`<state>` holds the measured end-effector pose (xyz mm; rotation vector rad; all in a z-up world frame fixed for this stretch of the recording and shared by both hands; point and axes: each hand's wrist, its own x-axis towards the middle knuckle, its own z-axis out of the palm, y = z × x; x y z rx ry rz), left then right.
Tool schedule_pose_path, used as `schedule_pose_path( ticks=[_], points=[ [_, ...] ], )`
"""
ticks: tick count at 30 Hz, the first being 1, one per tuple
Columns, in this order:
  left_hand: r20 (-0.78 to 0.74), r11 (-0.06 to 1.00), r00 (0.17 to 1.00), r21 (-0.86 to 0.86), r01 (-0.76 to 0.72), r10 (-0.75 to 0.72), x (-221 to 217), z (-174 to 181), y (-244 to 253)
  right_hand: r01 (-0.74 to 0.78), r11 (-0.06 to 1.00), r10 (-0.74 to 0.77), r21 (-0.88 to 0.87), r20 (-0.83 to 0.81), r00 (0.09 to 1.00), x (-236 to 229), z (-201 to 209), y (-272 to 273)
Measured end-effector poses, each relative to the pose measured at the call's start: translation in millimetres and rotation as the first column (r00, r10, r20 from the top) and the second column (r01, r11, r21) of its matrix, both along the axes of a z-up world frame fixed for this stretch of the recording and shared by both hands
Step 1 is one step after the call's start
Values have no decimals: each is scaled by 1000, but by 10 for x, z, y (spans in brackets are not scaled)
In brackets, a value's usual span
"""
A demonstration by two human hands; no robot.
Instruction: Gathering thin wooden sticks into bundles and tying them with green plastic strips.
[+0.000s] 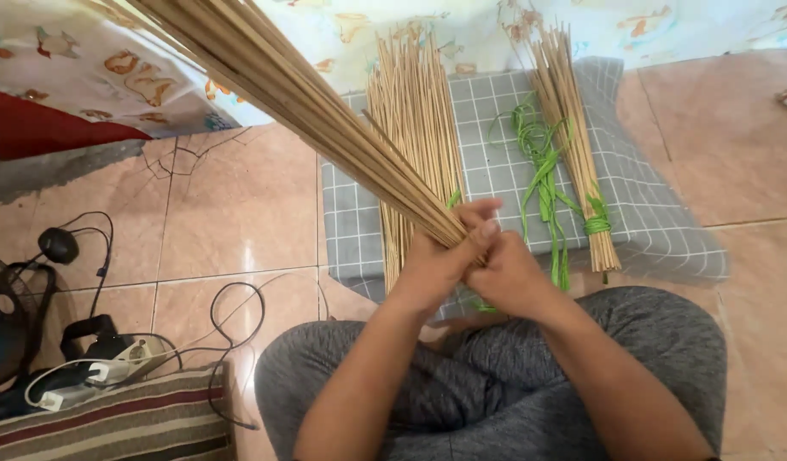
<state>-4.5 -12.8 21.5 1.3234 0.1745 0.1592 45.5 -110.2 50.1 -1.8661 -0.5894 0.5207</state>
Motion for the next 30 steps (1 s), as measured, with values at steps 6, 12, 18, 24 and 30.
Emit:
schedule_pose_path(
  ticks=[6,12,18,24,30],
  points=[
    [140,700,805,423,-576,577,-347,690,113,70,950,-47,-305,84,995,239,-647,-368],
    [95,-161,920,973,-167,-380,-180,1045,163,19,802,313,-597,447,838,285,-810,-367],
    [-513,-575,785,777,254,-347,270,322,272,66,804,302,-591,501,811,74,-811,-391],
    [-710,-405,686,680,611,-157,162,918,356,-180,935,314,-307,477,821,193,18,-708],
    [-682,-50,727,731,680,-76,52,1370,503,84,977,-185,197,578,795,559,-446,-986]
  ],
)
